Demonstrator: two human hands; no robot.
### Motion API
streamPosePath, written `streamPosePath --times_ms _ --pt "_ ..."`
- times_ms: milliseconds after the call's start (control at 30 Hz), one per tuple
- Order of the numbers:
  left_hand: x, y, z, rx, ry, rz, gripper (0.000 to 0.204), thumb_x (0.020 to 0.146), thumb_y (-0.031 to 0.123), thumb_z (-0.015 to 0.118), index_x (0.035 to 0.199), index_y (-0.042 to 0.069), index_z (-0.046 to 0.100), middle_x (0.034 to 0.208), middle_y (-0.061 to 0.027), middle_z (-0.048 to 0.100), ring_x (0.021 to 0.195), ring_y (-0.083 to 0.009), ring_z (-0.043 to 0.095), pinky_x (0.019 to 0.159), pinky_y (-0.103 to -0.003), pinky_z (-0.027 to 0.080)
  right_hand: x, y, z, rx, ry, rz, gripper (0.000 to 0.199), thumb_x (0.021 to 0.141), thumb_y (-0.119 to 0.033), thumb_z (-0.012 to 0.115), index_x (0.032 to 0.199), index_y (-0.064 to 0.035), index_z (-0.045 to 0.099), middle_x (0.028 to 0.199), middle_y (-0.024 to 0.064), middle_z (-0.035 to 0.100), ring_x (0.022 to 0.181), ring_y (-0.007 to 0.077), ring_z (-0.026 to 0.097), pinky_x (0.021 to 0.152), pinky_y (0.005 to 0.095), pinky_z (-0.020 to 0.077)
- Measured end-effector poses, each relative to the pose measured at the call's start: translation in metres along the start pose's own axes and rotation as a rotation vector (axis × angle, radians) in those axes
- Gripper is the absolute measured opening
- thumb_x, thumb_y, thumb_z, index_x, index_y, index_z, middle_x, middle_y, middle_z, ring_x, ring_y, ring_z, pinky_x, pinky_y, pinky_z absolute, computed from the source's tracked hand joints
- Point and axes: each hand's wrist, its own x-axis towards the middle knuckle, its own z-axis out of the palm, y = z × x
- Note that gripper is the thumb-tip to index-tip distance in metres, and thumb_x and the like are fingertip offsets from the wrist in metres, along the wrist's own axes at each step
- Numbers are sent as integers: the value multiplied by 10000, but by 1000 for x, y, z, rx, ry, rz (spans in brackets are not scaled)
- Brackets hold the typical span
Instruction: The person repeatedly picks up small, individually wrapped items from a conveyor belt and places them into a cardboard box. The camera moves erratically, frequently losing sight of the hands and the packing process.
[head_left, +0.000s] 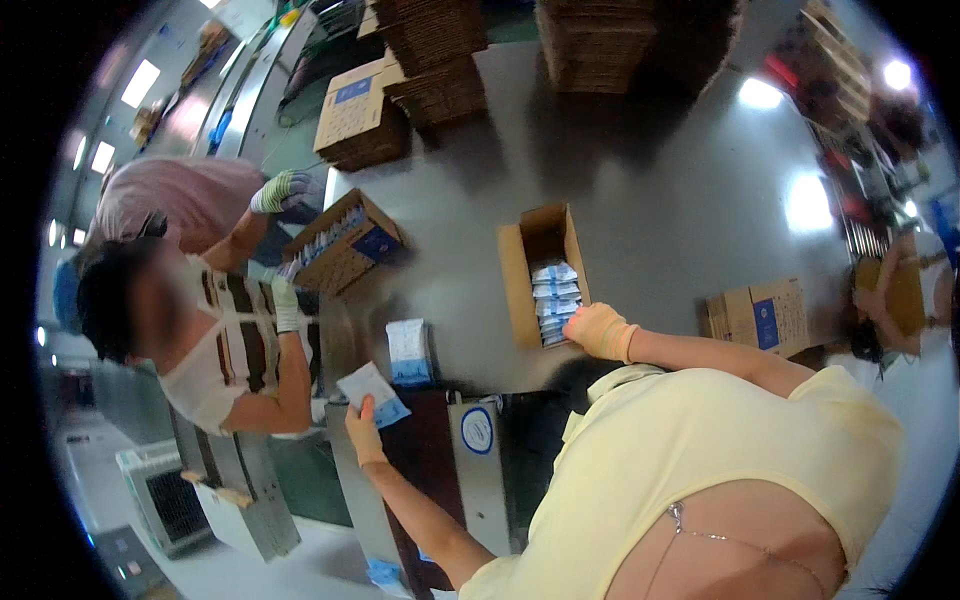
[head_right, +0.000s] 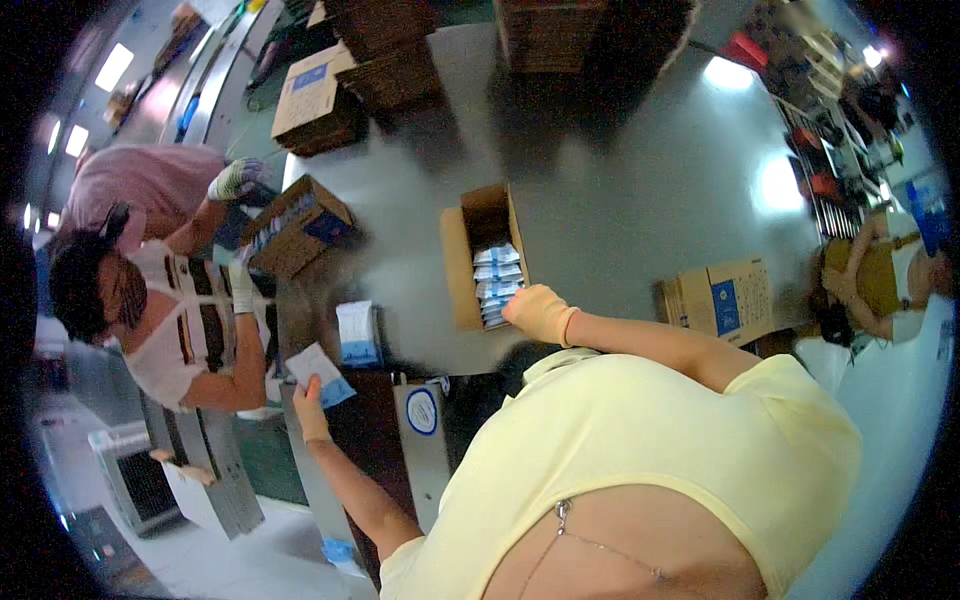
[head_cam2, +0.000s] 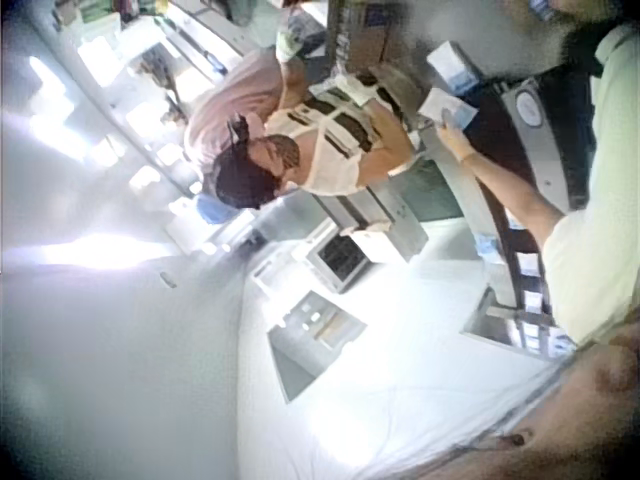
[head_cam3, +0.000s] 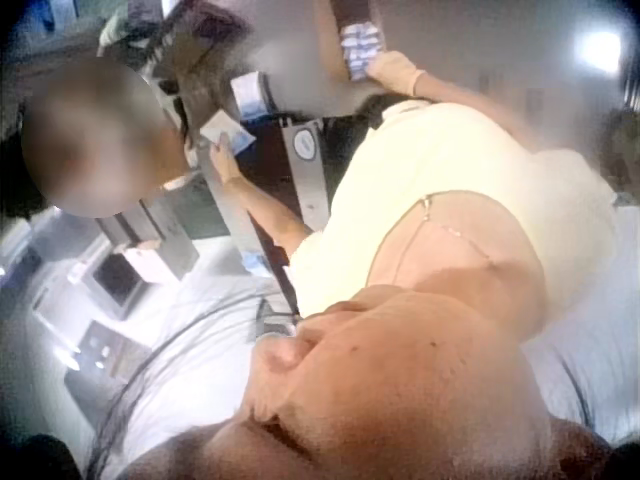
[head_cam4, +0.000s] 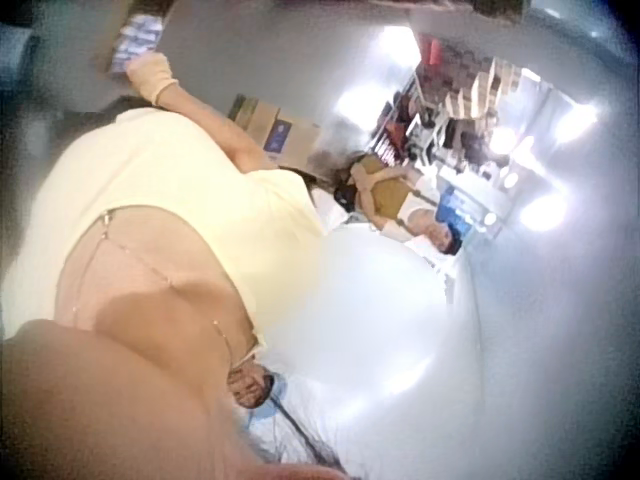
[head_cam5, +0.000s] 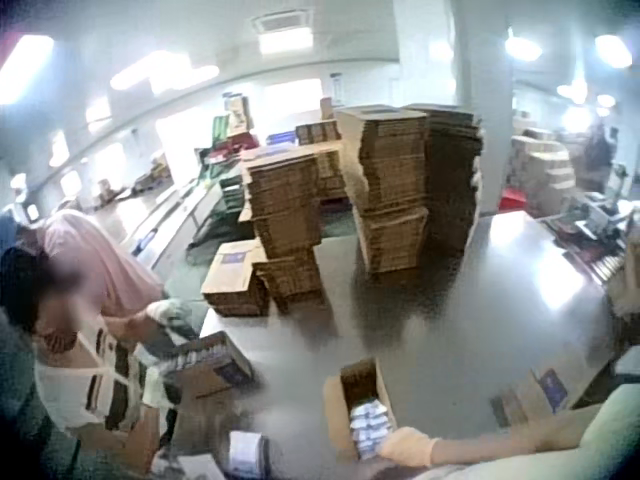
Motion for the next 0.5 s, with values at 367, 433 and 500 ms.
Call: streamPosePath --times_ms 367,433,500 --pt "86 47 197 854 -409 90 636 607 251 834 1129 41 538 1134 -147 586 1083 -282 548 868 -422 476 -9 9 12 33 72 -2 67 716 -122 643 781 -110 653 800 53 658 820 236 642 662 379 525" --pt "34 97 239 1289 -350 498 550 602 255 832 1049 64 574 1057 -123 615 1047 -284 556 833 -434 487 -11 9 14 29 43 -5 68 727 -141 636 791 -121 646 824 36 654 846 223 632 681 372 519" --pt "54 0 272 1462 -141 837 524 628 301 821 1035 112 550 991 -74 581 1006 -243 563 811 -386 487 5 -7 -11 -12 17 -116 66 732 -140 629 791 -119 646 824 39 654 843 226 633 674 368 519"
